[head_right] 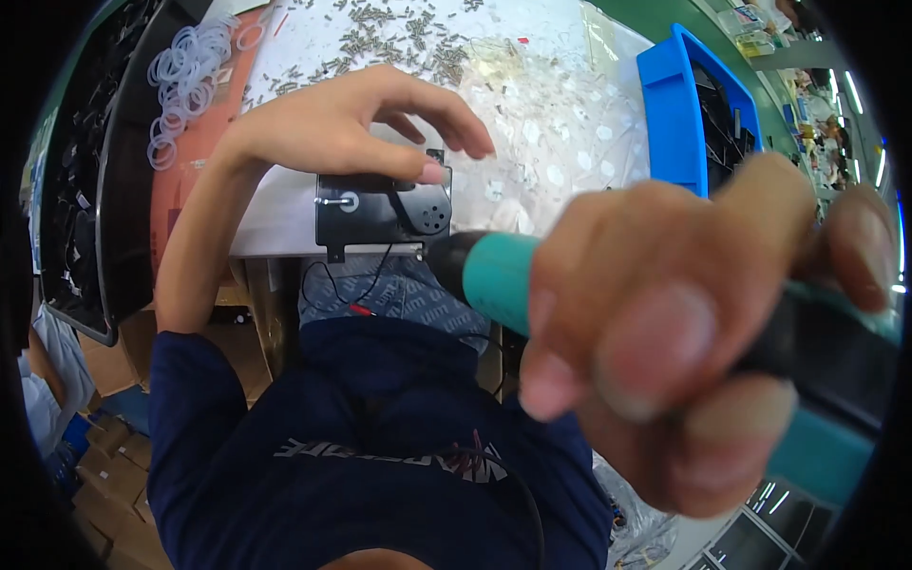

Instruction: Assembling black plastic components using an electric screwdriver and small screws on a factory assembly line.

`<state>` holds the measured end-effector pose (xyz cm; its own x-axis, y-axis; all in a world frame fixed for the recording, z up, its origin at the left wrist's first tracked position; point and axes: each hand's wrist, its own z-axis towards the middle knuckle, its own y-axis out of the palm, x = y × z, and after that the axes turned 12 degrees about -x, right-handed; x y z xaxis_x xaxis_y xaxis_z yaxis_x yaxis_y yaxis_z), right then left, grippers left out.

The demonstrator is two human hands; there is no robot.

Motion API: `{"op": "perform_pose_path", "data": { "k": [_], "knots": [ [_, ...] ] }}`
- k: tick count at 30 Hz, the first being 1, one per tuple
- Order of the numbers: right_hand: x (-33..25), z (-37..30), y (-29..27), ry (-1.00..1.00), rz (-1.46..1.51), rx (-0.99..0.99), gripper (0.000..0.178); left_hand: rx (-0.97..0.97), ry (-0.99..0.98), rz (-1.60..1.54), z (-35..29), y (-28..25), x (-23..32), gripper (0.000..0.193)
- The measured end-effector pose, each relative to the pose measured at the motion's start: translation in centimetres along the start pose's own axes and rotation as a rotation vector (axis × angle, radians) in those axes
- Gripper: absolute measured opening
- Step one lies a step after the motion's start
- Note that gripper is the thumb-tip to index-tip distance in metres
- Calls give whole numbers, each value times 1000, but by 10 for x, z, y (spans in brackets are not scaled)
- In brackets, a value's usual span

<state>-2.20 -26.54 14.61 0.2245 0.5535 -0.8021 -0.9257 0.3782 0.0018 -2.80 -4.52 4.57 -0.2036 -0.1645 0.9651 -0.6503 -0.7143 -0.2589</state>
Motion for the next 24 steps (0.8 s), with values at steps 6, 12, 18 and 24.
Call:
{"op": "perform_pose_path", "data": {
  "k": [6, 12, 18, 24],
  "knots": [
    [6, 0, -1, 87, -87, -37, 30, -5, -38, -154, 2, 12, -6, 40],
    [16, 1, 1, 86, -156, -19, 27, -23, -132, -182, 2, 13, -6, 43],
    [26, 0, 3, 74, -217, 12, 24, -7, -184, -161, 3, 13, -4, 44],
    [33, -3, 10, 56, -280, 47, 22, 12, -198, -180, 3, 15, -4, 44]
  ]
}}
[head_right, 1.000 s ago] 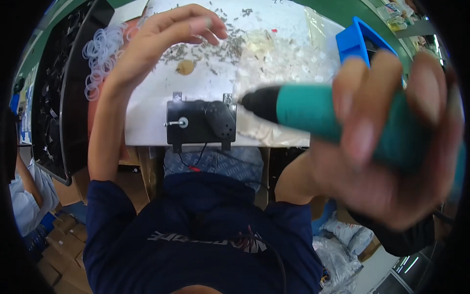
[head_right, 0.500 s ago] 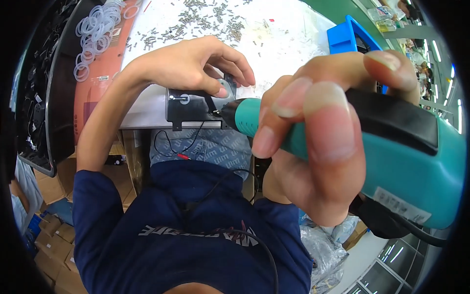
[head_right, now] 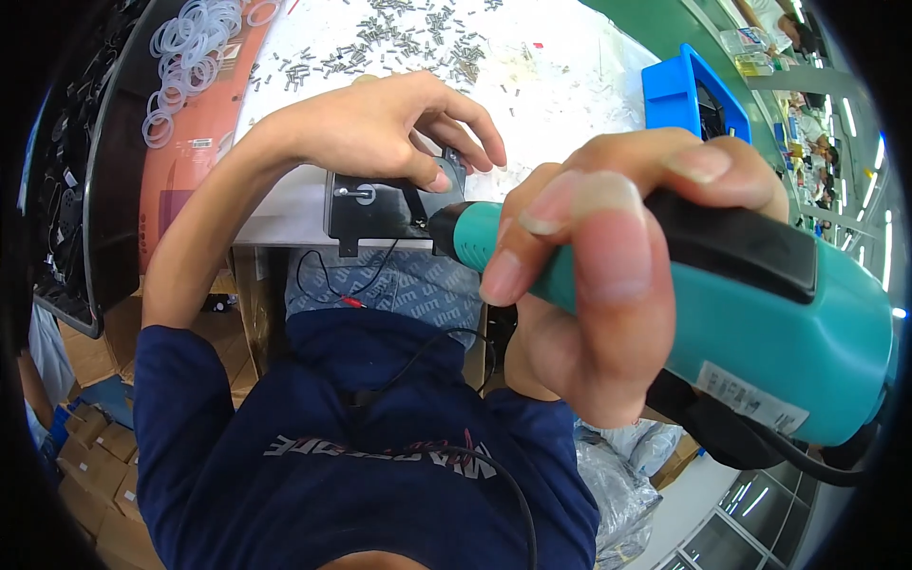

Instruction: Assembling black plastic components using an electric screwdriver and small screws on a factory assembly line.

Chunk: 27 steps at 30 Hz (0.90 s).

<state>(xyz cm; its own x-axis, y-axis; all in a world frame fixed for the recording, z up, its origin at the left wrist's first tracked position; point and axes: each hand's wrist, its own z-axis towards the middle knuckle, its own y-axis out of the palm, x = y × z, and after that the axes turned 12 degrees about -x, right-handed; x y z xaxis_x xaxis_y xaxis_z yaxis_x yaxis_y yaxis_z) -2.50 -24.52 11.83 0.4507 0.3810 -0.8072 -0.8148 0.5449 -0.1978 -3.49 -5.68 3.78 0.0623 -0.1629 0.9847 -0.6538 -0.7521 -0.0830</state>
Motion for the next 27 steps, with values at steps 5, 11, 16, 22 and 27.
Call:
{"op": "perform_pose_path", "data": {
  "k": [5, 11, 16, 22, 27],
  "knots": [
    [4, 3, 9, -1, -41, 21, 20, 48, 28, -29, 0, 1, 0, 47],
    [3, 9, 32, -33, -67, 215, 16, 92, 77, -57, 0, 2, -1, 48],
    [7, 7, 31, -32, 48, 199, 18, 161, 170, -55, -3, 8, -4, 49],
    [-21, -16, -13, -287, 307, 181, 29, 520, 137, 36, -9, -24, -2, 46],
    [-24, -23, -37, -365, 293, 99, 28, 980, -236, 933, -15, -73, -37, 36]
  ]
}}
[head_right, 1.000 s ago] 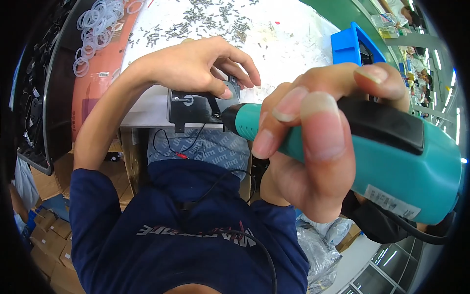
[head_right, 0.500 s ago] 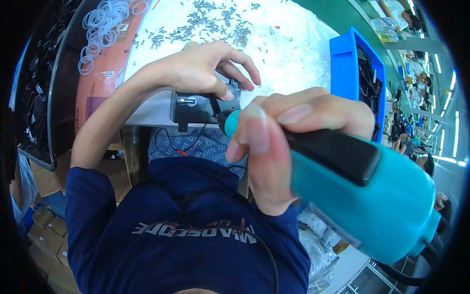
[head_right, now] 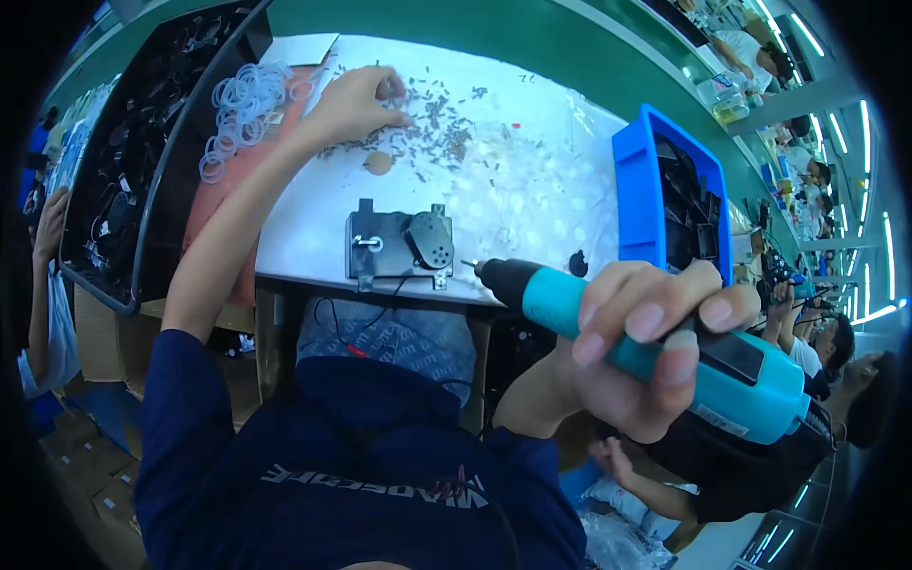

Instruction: Assembling black plastic components using an electric screwdriver and small screws on a factory assembly line.

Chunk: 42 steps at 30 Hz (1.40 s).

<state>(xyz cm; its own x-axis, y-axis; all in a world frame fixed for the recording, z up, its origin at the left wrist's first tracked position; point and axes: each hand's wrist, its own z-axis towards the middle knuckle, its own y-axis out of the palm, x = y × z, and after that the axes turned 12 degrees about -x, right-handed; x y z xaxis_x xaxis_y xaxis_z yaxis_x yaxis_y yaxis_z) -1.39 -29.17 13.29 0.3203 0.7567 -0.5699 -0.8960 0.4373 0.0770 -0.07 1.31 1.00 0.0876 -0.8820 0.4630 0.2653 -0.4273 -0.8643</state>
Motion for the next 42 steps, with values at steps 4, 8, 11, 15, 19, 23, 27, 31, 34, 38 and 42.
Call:
{"op": "perform_pose_path", "data": {
  "k": [4, 8, 11, 15, 19, 23, 27, 31, 34, 38, 42],
  "knots": [
    [15, 26, -14, -71, 9, 0, 27, -247, -47, -302, 9, -1, -5, 24],
    [45, 58, -17, -88, -11, 141, 22, -126, -17, -455, 0, -1, -8, 18],
    [77, 71, -26, -73, -88, 166, 18, 85, 98, -650, -10, 7, -6, 10],
    [111, 73, -32, -39, -80, 219, 20, -3, 152, -646, -17, 2, 17, 12],
    [121, 65, -30, 50, -52, 274, 20, 30, 212, -780, -21, 3, 28, 10],
    [121, 61, -31, 83, -61, 232, 21, 59, 294, -618, -19, 6, 28, 11],
    [120, 57, -35, 79, -70, 158, 20, 168, 487, -378, -16, 12, 24, 15],
    [118, 54, -35, 101, 89, 139, 19, 40, 415, -373, -24, 7, 28, 18],
    [115, 53, -36, 123, 163, 78, 20, 98, 468, -312, -26, 7, 28, 21],
    [118, 53, -33, 136, 137, 69, 21, 173, 519, -249, -27, 7, 29, 22],
    [120, 52, -31, 136, 100, 63, 23, 190, 526, -219, -28, 8, 29, 21]
  ]
}}
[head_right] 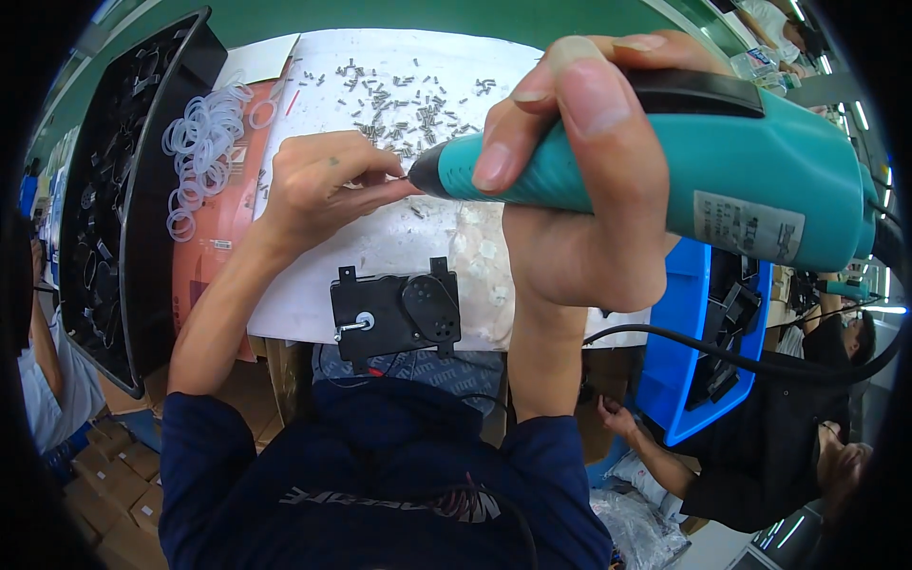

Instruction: Assembling black plastic components using an electric screwdriver and small screws on a factory assembly line.

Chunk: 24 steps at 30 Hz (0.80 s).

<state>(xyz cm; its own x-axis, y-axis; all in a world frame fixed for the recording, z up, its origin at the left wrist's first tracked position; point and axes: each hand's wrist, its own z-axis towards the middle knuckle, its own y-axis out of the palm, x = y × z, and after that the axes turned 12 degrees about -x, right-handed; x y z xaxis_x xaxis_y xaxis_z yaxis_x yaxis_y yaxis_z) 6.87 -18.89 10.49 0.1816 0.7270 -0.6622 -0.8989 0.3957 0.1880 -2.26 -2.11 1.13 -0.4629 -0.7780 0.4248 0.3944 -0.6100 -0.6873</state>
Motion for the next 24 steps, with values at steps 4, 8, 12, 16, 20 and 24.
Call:
{"op": "perform_pose_path", "data": {
  "k": [4, 8, 12, 16, 20, 24],
  "knots": [
    [2, -1, 6, -3, -34, 38, 24, -12, 12, 23, -1, -1, 1, 20],
    [2, -2, 9, 3, -59, 60, 25, -13, 29, 58, -2, -3, 3, 20],
    [6, -2, 14, -19, -124, 83, 26, 0, 44, 74, -3, -3, 4, 20],
    [6, 0, 15, -37, -109, 116, 25, -21, 41, 89, 1, -13, 11, 20],
    [-39, -2, 15, 222, -352, 189, 28, -204, -158, -220, 22, -71, 44, 43],
    [-60, -21, 4, 257, -203, 174, 33, -655, -140, 160, 17, -80, 111, 54]
  ]
}}
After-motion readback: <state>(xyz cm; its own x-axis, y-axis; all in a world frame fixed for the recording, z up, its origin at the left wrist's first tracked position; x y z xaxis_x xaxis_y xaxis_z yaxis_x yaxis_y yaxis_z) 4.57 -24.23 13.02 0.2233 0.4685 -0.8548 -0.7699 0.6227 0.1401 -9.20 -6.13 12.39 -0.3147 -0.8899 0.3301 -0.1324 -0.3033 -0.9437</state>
